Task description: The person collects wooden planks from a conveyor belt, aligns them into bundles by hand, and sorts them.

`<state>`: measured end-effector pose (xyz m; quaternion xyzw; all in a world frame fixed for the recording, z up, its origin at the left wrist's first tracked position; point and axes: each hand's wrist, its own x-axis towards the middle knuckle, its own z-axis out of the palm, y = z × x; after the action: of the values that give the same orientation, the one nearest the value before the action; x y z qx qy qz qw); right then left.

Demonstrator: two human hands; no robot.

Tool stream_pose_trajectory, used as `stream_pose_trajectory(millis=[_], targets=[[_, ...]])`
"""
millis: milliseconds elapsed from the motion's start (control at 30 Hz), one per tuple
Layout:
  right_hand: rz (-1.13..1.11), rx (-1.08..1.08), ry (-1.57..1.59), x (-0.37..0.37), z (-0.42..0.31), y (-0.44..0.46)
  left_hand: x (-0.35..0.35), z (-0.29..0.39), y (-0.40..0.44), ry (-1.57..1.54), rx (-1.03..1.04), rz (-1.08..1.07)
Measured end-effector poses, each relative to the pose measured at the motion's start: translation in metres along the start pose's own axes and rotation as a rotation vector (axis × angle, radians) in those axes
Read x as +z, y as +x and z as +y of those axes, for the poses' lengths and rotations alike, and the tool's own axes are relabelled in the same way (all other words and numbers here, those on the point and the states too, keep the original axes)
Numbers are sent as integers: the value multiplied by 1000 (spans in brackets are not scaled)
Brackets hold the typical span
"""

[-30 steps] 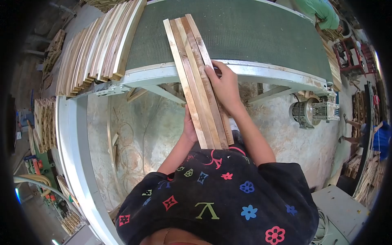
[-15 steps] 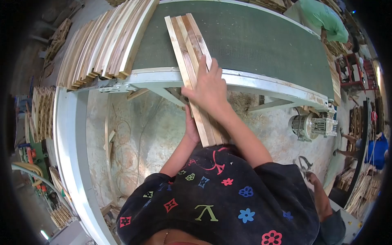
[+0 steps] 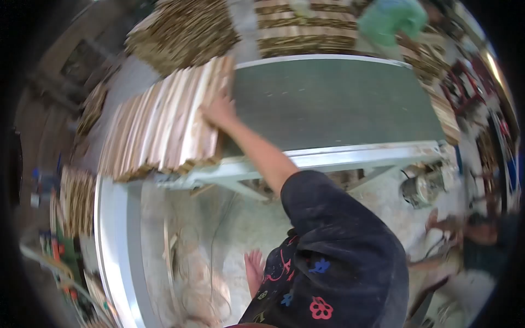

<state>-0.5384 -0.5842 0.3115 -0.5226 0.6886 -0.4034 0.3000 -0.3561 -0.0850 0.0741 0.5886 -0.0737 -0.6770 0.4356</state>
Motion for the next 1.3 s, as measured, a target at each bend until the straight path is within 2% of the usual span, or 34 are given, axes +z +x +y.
stream_pose_trajectory(millis=[33,67,100,167,200,267,333,400,500,567,600,633,700,767,833,867,967,1033,1100,1133,1200,1300], targets=[[-72,-36,62,-17,5,-21,-63,-53,32,-18,-85,93],[-10,-174,128,-20,21,-48,-117,-100,60,-44,-168,188],[-2,-464,219,-14,55,-65,-130,-109,62,54,-262,250],[-113,-688,275,-65,72,-152,-124,-100,47,244,-407,278],[-322,-504,433,-107,71,-198,-123,-93,48,307,-438,266],[-556,-464,329,-147,116,-243,-118,-76,59,414,-476,217],[-483,-149,393,-178,165,-286,-122,-63,84,519,-501,139],[-202,39,178,-197,218,-319,-120,-49,117,615,-507,21],[125,193,235,-218,273,-356,-123,-41,208,644,-461,-266],[248,295,282,-234,264,-367,-98,-21,247,624,-421,-413],[308,342,306,-240,260,-371,-74,4,251,754,-373,-302],[332,308,284,-241,260,-374,-5,52,215,879,-338,-185],[379,238,231,-236,261,-380,46,82,227,952,-217,-244],[315,173,181,-227,266,-386,99,101,226,1056,-156,-272],[228,123,153,-222,259,-392,161,119,189,1158,-36,-491],[138,167,83,-224,254,-396,199,125,156,1099,75,-635],[56,122,54,-220,257,-396,288,151,26,802,394,-1022],[36,116,76,-220,253,-393,325,197,-73,832,860,-1219],[26,93,93,-216,259,-386,336,227,-151,342,1382,-1211],[21,92,97,-215,259,-383,339,236,-178,148,1550,-1189],[12,87,105,-213,258,-377,337,248,-210,38,1587,-1270],[-19,36,46,-208,260,-369,332,241,-232,40,1577,-1333]])
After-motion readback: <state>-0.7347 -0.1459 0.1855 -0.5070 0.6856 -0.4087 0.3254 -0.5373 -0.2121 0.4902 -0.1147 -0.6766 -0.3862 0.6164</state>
